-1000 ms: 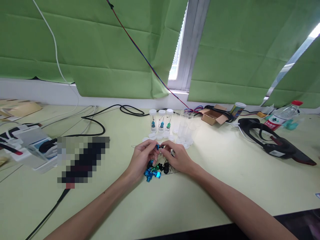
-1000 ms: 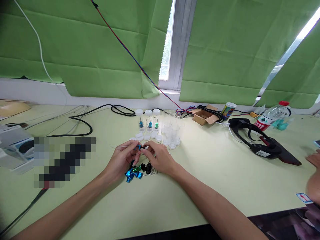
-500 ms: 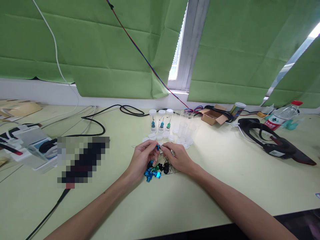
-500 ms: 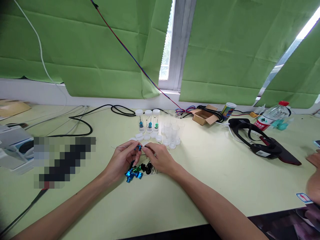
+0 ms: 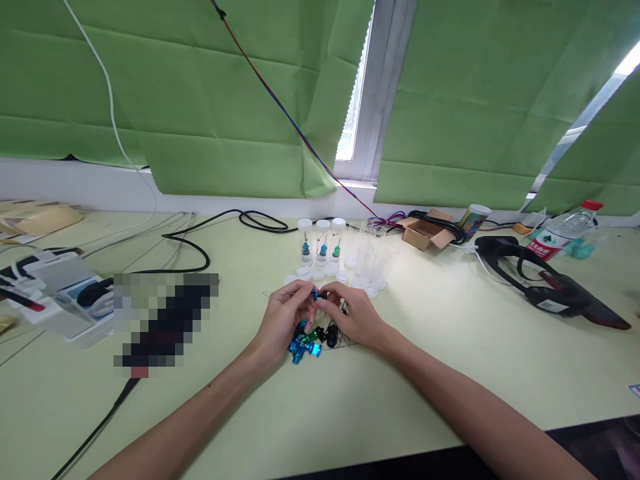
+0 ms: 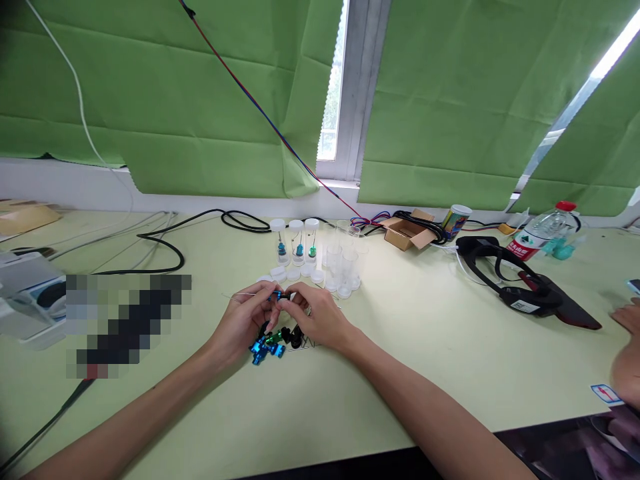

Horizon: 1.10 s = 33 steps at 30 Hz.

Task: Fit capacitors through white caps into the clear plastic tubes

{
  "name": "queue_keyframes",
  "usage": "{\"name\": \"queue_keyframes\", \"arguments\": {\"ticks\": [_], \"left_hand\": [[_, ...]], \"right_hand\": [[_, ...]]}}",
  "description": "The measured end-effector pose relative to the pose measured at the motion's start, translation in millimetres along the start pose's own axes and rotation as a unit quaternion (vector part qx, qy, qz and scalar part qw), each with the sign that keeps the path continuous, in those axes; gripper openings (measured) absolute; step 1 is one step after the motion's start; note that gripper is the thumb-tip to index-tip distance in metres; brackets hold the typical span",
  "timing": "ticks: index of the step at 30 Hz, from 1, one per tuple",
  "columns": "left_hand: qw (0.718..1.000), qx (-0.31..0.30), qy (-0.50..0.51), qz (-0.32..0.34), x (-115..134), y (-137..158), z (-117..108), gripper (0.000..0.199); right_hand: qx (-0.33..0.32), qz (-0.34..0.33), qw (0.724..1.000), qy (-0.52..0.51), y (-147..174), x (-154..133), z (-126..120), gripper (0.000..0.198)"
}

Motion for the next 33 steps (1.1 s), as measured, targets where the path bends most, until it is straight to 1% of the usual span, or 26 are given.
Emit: {"name": "queue_keyframes", "arguments": {"ticks": [7, 18, 20, 24, 33], "left_hand": [[1.000, -0.003, -0.005, 0.001, 0.0, -0.2, 0.5, 0.028], [1.000, -0.019, -0.015, 0.003, 0.6, 0.7, 2.6, 0.028], [1.000, -0.019, -0.015, 0.005, 0.9, 0.9, 2.5, 0.027], [1.000, -0.013, -0.011, 0.011, 2.2, 0.6, 1.5, 0.025], [1.000, -0.009, -0.012, 0.011, 0.7, -0.1, 0.1, 0.025]], "right_hand": [[-0.006, -0.001, 1.000, 0.002, -1.0, -1.1, 0.9, 0.017], [-0.021, 0.000, 1.000, 0.020, -1.7, -0.5, 2.3, 0.033], [-0.015, 0.004, 1.000, 0.020, -1.7, -0.4, 1.3, 0.031], [0.002, 0.011, 1.000, 0.004, -1.1, 0.1, -1.3, 0.020], [0.000, -0.005, 1.000, -0.015, 0.6, -0.6, -1.0, 0.016]]}}
Point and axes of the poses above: each hand's wrist, its own y-axis away from the middle knuckle, its own z-axis out of the palm, x = y × z, the point moved 8 cm from there along -y, towards the middle knuckle, and after that the axes turned 8 degrees about x, right-handed, at the moved point
